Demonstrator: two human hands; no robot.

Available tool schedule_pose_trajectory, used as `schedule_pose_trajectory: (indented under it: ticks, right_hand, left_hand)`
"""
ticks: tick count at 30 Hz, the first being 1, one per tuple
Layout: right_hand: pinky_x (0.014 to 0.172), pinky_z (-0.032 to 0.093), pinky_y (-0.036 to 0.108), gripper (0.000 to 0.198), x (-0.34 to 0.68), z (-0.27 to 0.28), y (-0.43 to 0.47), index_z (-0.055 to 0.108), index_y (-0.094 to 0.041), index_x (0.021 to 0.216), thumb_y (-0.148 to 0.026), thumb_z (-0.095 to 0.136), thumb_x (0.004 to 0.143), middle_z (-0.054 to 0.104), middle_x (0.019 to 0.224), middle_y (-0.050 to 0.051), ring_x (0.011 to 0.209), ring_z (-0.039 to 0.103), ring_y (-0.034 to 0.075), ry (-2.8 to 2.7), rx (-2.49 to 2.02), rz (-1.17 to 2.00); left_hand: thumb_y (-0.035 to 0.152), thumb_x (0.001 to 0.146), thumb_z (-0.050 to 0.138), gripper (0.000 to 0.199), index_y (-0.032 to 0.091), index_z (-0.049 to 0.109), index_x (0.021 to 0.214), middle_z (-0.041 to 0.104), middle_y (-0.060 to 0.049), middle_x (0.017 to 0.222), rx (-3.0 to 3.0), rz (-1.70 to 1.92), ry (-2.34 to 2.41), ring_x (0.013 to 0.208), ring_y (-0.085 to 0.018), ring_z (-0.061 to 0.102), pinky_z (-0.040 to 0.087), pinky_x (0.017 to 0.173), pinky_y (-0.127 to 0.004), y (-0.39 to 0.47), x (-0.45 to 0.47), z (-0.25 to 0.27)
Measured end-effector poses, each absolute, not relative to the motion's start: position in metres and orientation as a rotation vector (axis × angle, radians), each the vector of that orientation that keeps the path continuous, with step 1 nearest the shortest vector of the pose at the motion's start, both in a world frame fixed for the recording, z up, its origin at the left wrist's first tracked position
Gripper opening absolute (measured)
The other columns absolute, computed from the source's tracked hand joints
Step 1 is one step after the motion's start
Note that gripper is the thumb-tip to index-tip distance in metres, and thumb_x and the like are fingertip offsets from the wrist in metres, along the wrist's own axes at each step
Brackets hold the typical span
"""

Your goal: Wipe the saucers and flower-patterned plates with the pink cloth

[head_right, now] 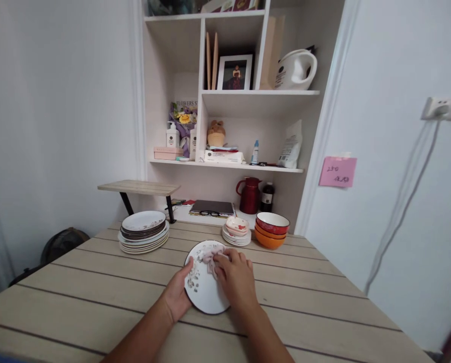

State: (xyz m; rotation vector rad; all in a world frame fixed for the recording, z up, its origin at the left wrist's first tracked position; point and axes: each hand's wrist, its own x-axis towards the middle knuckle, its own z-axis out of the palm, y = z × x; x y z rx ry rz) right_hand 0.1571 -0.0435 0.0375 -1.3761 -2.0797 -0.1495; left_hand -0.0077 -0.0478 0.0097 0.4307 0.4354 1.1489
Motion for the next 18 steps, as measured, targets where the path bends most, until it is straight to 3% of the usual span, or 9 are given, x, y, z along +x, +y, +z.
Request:
schedule_pose_trajectory:
  ticks: [8, 12, 18]
  right_hand:
    - [0.082, 0.044, 0.034, 0.026, 0.147, 0.031, -0.063, 0.069, -0.027, 0.105, -0.023, 0.053, 0.085, 0.061, 0.102, 0.007, 0.096, 0.056, 0.023, -2.285, -1.176, 0.116]
    - [0.08, 0.044, 0.032, 0.029, 0.138, 0.033, -0.074, 0.068, -0.03, 0.107, -0.019, 0.055, 0.083, 0.06, 0.106, 0.006, 0.095, 0.057, 0.021, -2.347, -1.062, 0.155]
    - [0.084, 0.043, 0.038, 0.03, 0.142, 0.036, -0.065, 0.067, -0.034, 0.11, -0.021, 0.056, 0.085, 0.06, 0.111, 0.006, 0.099, 0.056, 0.024, -2.27, -1.03, -0.049]
  left_hand:
    - [0.048, 0.09, 0.051, 0.057, 0.01, 0.052, 0.133, 0.071, -0.016, 0.111, 0.418, 1.239, 0.4, 0.101, -0.03, 0.067, 0.046, 0.093, -0.043, -0.049, -0.017, 0.009]
    - [0.045, 0.088, 0.055, 0.053, 0.007, 0.059, 0.124, 0.073, -0.017, 0.103, 0.436, 1.169, 0.4, 0.094, -0.029, 0.069, 0.048, 0.088, -0.041, -0.05, -0.015, 0.011]
    - [0.039, 0.089, 0.057, 0.043, 0.005, 0.065, 0.114, 0.075, -0.015, 0.087, 0.458, 1.104, 0.41, 0.08, -0.025, 0.071, 0.05, 0.08, -0.034, -0.053, -0.009, 0.012]
